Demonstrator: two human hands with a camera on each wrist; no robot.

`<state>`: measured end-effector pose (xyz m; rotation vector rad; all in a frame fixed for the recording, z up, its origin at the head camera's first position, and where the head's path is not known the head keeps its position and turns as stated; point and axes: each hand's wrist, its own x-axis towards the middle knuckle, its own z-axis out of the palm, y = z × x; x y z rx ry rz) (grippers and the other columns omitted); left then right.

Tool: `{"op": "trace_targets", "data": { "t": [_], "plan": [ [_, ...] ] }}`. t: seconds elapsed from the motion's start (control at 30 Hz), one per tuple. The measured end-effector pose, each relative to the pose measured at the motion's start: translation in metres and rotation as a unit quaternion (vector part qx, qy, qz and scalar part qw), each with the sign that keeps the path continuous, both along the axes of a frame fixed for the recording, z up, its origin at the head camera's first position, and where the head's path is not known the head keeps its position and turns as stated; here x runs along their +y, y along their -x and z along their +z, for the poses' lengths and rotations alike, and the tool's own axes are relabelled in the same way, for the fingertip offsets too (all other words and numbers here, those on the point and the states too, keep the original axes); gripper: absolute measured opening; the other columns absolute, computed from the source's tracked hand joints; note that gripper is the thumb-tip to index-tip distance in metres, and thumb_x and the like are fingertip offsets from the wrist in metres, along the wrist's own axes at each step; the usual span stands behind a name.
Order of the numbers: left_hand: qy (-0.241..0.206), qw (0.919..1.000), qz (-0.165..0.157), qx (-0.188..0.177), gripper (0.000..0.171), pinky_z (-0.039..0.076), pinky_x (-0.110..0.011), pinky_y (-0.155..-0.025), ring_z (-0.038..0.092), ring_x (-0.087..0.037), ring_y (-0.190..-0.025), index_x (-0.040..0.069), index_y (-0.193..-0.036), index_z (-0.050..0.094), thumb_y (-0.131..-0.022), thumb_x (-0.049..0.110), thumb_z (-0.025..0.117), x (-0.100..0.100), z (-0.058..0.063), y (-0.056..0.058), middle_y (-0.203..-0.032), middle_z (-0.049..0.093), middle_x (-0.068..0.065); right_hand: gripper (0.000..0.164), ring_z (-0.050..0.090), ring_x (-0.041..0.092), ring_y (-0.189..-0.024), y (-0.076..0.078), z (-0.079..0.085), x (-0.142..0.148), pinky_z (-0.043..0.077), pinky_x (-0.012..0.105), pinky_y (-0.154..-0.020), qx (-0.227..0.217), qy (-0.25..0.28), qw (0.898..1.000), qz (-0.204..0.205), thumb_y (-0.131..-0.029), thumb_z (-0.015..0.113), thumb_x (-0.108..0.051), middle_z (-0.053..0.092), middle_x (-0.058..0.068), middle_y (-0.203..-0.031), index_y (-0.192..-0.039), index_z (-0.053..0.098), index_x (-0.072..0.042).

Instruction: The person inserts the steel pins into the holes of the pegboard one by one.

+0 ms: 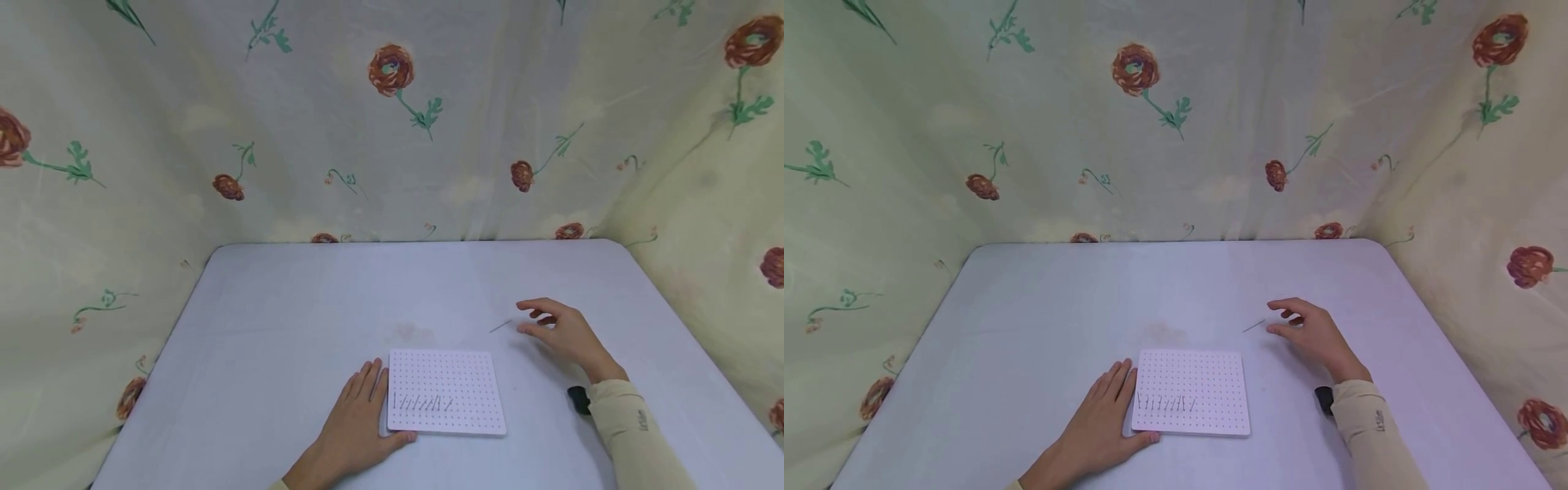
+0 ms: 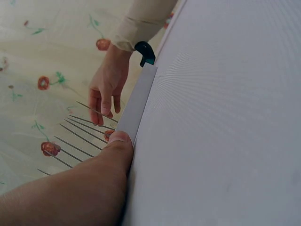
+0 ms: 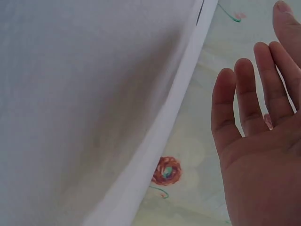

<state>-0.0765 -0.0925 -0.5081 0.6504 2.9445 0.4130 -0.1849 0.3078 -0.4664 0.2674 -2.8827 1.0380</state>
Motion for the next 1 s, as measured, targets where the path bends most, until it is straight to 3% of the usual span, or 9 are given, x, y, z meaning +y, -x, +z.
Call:
{"op": "trace_targets", "data": {
  "t": [0.17,0.33,1.0],
  "plan": [
    [0.002,1.0000,0.000,0.005,0.116,0.025,-0.051,-0.126,0.019,-0.034,-0.158,0.001,-0.160,0.027,-0.084,0.086,0.049,0.000,0.001,0.000,-0.170,0.021,-0.018,0.048,0.060,0.029,-0.114,0.005,-0.002,-0.001,0.054,0.038,-0.092,-0.050,-0.007,0.998,-0.024,-0.091,0.079,-0.027,0.066,0.010,-0.134,-0.134,0.066,-0.014],
    [0.002,0.9999,-0.002,0.010,0.116,0.026,-0.051,-0.126,0.019,-0.034,-0.158,0.001,-0.160,0.027,-0.084,0.086,0.048,0.000,0.000,0.000,-0.170,0.020,-0.018,0.046,0.059,0.030,-0.116,0.013,-0.006,0.000,0.053,0.048,-0.096,-0.065,-0.013,0.998,-0.020,-0.091,0.079,-0.024,0.067,0.011,-0.134,-0.133,0.066,-0.013],
    [-0.005,1.0000,-0.002,-0.002,0.115,0.025,-0.051,-0.127,0.017,-0.034,-0.159,0.001,-0.161,0.025,-0.085,0.084,0.050,-0.001,0.001,-0.001,-0.170,0.019,-0.018,0.038,0.062,0.027,-0.111,0.028,-0.021,0.009,0.053,0.047,-0.096,-0.074,-0.048,0.996,0.010,-0.092,0.077,-0.027,0.070,0.008,-0.128,-0.127,0.072,-0.016]
  ]
}}
